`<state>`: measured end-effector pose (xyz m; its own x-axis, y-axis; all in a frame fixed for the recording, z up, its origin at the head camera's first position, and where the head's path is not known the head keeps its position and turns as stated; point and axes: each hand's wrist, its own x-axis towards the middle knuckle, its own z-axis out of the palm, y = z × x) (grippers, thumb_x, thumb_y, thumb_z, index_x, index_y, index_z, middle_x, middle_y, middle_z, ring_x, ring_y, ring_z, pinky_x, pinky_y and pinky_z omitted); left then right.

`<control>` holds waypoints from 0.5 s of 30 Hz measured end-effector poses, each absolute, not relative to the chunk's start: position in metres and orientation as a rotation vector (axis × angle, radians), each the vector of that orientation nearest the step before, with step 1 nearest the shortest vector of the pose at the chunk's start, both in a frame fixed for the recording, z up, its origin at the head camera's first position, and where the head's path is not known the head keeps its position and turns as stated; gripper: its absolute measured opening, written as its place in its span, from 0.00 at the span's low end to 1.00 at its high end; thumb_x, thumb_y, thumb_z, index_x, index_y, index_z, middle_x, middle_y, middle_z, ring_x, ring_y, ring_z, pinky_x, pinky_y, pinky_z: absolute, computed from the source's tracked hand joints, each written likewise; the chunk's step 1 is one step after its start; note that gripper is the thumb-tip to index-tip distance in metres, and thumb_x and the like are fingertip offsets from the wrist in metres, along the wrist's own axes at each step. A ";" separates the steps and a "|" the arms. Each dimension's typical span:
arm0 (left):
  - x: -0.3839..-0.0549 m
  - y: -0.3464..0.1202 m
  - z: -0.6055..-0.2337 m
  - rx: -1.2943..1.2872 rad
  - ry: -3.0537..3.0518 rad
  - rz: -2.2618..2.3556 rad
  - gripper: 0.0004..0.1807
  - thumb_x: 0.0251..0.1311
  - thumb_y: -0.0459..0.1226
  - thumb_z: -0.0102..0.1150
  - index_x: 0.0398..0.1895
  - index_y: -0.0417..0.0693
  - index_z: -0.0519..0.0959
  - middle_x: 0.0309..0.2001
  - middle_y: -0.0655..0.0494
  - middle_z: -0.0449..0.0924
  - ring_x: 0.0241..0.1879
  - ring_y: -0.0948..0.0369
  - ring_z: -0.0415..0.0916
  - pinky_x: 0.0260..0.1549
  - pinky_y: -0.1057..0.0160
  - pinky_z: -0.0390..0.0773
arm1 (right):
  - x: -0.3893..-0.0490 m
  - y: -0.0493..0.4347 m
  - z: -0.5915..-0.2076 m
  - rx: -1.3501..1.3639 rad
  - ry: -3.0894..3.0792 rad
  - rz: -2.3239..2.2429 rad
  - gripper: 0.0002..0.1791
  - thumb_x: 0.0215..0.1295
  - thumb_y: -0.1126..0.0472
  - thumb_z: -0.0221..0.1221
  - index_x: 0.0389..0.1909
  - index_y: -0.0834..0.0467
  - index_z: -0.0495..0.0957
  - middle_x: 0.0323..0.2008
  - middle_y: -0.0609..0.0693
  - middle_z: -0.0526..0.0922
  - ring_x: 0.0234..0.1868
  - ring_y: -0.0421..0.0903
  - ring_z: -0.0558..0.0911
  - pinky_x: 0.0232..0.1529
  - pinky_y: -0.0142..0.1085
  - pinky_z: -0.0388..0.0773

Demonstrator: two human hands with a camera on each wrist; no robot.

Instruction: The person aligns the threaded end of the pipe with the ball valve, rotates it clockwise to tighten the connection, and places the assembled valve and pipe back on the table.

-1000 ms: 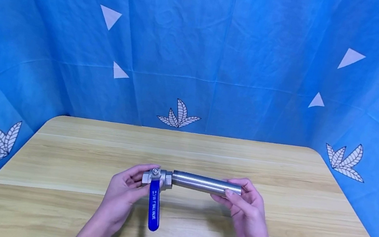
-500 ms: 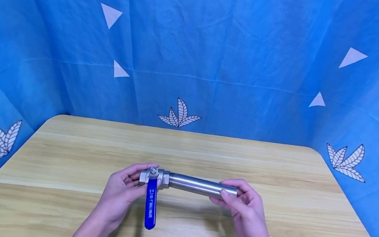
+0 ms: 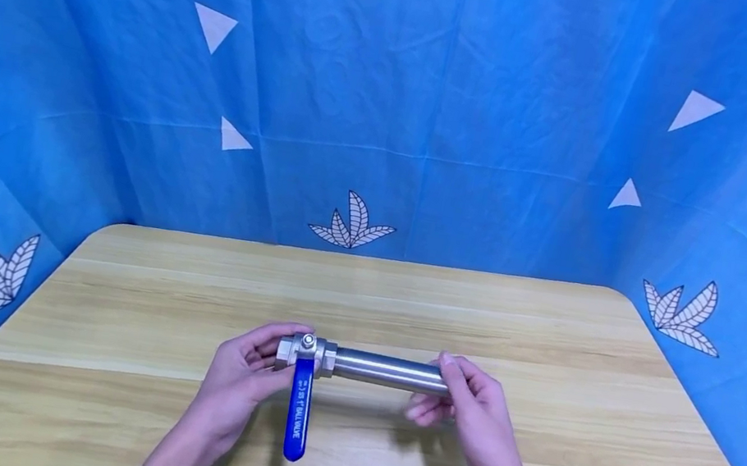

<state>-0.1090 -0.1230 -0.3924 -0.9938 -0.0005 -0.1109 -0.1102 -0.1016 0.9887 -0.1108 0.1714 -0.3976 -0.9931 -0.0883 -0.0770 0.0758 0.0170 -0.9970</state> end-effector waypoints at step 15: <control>-0.109 -0.122 -0.393 -0.170 1.996 2.311 0.29 0.54 0.26 0.76 0.63 0.40 0.83 0.50 0.54 0.90 0.52 0.56 0.86 0.54 0.63 0.86 | -0.107 0.177 -0.392 -0.400 2.109 -2.065 0.26 0.74 0.68 0.57 0.65 0.62 0.56 0.53 0.58 0.68 0.49 0.48 0.80 0.55 0.37 0.83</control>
<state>-0.1090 -0.1224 -0.3929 -0.9904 -0.0096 -0.1380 -0.1351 -0.1461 0.9800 -0.1068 0.1774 -0.3922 -0.9510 -0.3011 0.0704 -0.0767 0.0091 -0.9970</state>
